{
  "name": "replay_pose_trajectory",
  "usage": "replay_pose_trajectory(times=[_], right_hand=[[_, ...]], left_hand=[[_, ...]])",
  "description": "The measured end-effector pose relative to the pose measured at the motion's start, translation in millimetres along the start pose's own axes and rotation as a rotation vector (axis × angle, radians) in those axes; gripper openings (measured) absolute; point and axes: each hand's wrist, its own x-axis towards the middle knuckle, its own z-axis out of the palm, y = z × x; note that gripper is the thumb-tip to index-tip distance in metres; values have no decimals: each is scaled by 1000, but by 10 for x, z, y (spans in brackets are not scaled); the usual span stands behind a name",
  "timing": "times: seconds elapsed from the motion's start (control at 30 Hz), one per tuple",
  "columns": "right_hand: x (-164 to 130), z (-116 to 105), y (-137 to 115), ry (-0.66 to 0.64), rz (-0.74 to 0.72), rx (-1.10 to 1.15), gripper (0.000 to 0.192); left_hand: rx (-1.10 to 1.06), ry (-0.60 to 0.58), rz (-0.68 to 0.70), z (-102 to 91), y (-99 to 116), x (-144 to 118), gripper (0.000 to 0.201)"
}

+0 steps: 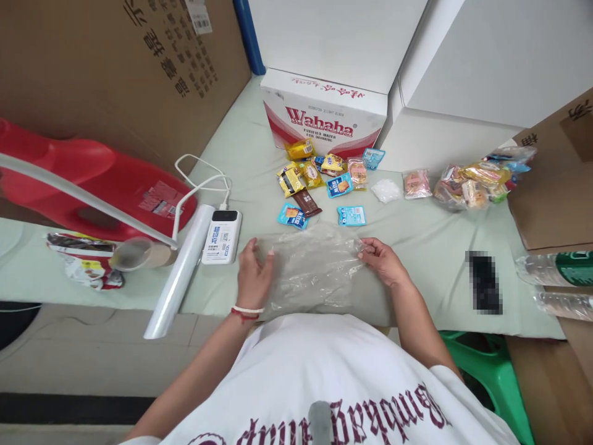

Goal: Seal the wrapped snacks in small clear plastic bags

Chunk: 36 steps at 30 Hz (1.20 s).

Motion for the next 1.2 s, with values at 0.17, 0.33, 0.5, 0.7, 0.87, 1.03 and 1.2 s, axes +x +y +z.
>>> replay_pose_trajectory(times=[0.17, 0.33, 0.5, 0.7, 0.87, 1.03, 1.2], right_hand=[[-41, 14, 151, 51, -92, -217, 50], [173, -528, -255, 608, -390, -871, 36], [576, -1235, -807, 971, -397, -1323, 51], [868, -1705, -1042, 970, -235, -1539, 36], [725, -2031, -989, 997, -171, -1563, 32], [481, -2397, -854, 982, -202, -1545, 28], [390, -2771, -886, 1016, -217, -1519, 22]], left_hand=[[548, -111, 552, 114, 89, -97, 45], [741, -353, 669, 262, -132, -44, 52], [755, -346, 723, 267, -331, -25, 53], [756, -330, 734, 257, -298, -26, 52], [746, -327, 738, 257, -299, -17, 52], [743, -320, 743, 254, -320, -11, 51], [745, -329, 732, 256, -329, -11, 52]])
